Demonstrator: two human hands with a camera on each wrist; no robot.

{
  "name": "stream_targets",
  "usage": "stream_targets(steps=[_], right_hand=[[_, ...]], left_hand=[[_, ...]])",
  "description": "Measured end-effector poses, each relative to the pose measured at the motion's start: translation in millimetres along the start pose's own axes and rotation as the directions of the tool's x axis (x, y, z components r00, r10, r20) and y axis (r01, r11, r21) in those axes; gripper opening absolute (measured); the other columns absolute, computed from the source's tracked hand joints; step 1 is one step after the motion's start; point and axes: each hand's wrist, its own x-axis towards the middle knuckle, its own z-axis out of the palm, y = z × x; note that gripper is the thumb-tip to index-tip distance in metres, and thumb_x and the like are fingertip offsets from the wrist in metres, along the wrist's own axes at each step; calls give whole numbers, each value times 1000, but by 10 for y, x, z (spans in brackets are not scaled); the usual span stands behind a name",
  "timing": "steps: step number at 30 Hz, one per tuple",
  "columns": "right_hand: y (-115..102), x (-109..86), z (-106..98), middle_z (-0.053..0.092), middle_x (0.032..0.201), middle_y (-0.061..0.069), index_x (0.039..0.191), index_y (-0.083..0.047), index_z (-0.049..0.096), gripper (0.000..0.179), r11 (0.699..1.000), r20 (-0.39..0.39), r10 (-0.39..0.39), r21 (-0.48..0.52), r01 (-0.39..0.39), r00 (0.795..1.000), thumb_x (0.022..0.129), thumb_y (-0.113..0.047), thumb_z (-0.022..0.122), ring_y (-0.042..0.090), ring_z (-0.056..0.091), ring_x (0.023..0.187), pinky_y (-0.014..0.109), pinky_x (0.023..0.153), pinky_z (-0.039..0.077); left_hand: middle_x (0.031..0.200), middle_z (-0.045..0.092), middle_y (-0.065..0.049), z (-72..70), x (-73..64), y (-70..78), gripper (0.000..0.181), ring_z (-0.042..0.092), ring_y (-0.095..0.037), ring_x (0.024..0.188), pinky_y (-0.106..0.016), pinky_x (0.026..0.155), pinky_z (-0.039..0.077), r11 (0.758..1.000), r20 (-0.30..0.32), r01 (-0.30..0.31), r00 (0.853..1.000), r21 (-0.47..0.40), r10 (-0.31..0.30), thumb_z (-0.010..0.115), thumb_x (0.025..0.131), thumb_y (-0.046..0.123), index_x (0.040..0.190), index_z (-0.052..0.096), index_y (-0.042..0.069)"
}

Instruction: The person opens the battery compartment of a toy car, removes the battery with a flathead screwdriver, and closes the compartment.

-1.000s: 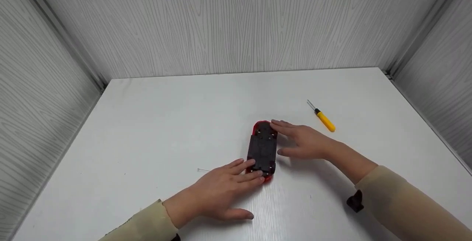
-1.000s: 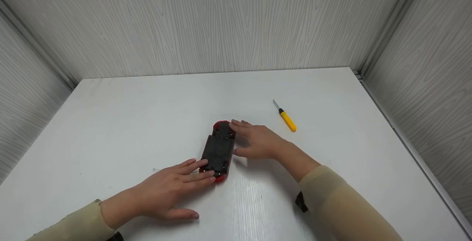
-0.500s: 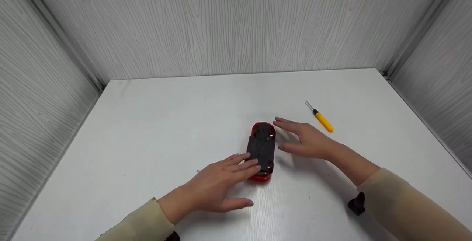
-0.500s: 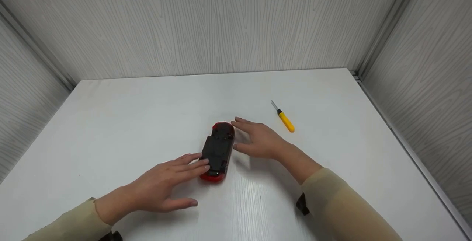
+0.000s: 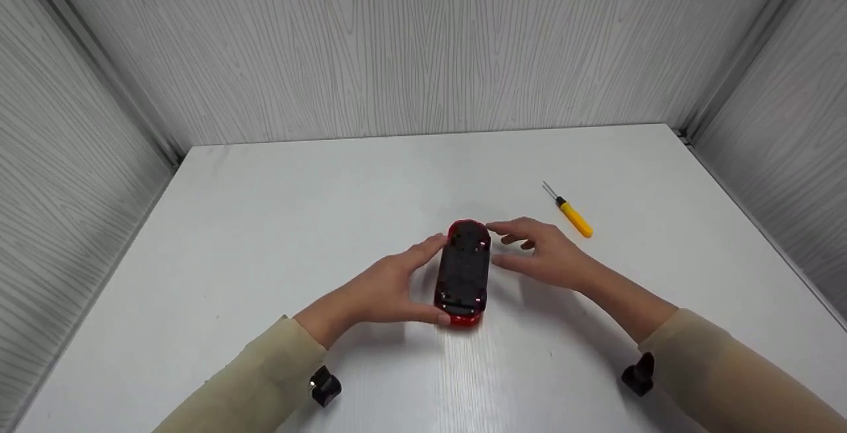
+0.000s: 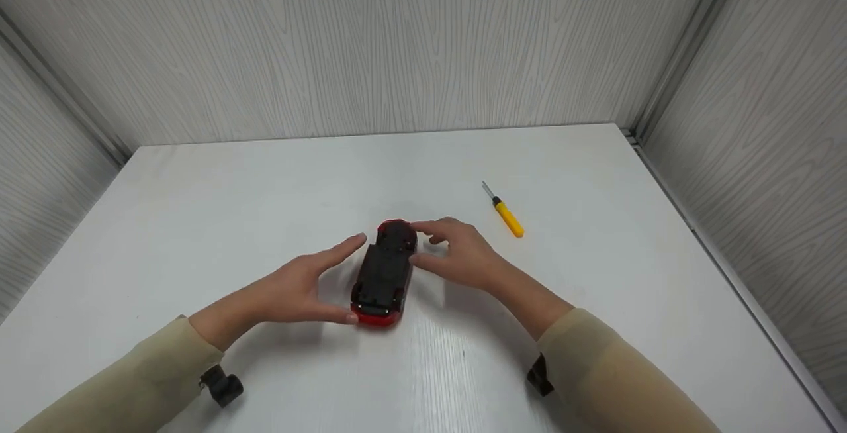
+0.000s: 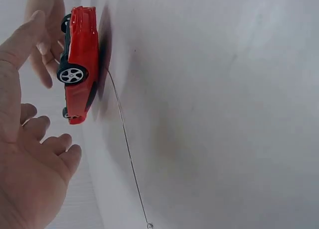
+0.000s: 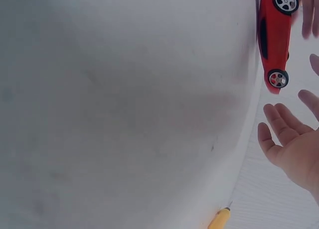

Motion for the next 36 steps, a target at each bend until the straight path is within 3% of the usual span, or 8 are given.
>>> stream_targets(steps=[5, 14, 26, 36], right_hand=[[-50, 5, 77, 65, 140, 5, 146, -17, 66, 54, 996, 0, 23, 86, -23, 1000, 96, -30, 81, 28, 67, 119, 48, 99, 54], [-78, 12, 126, 63, 141, 8, 146, -16, 66, 54, 988, 42, 77, 130, -82, 996, 96, -30, 81, 29, 67, 121, 48, 101, 55], [-110, -3, 153, 63, 142, 6, 142, -21, 69, 48, 986, 62, 119, 114, -125, 991, 96, -31, 80, 29, 64, 123, 49, 103, 53], [-114, -10, 159, 64, 141, 4, 142, -23, 70, 47, 984, 81, 137, 103, -145, 987, 97, -31, 80, 28, 62, 124, 48, 103, 52]], left_hand=[[173, 23, 10, 42, 95, -73, 129, 26, -13, 157, -38, 127, 24, 997, 25, 40, 999, -60, -39, 93, 73, 60, 172, 19, 23], [173, 26, 8, 124, 173, -142, 135, 24, -11, 158, -37, 127, 24, 993, 26, 63, 998, -98, -61, 97, 68, 59, 172, 18, 24], [169, 36, 6, 171, 167, -129, 128, 32, -13, 155, -40, 125, 29, 989, 20, 100, 995, -107, -98, 97, 67, 60, 170, 25, 34], [163, 45, 2, 222, 157, -127, 125, 40, -14, 149, -42, 122, 34, 989, -13, 101, 995, -104, -103, 96, 67, 60, 169, 28, 33]])
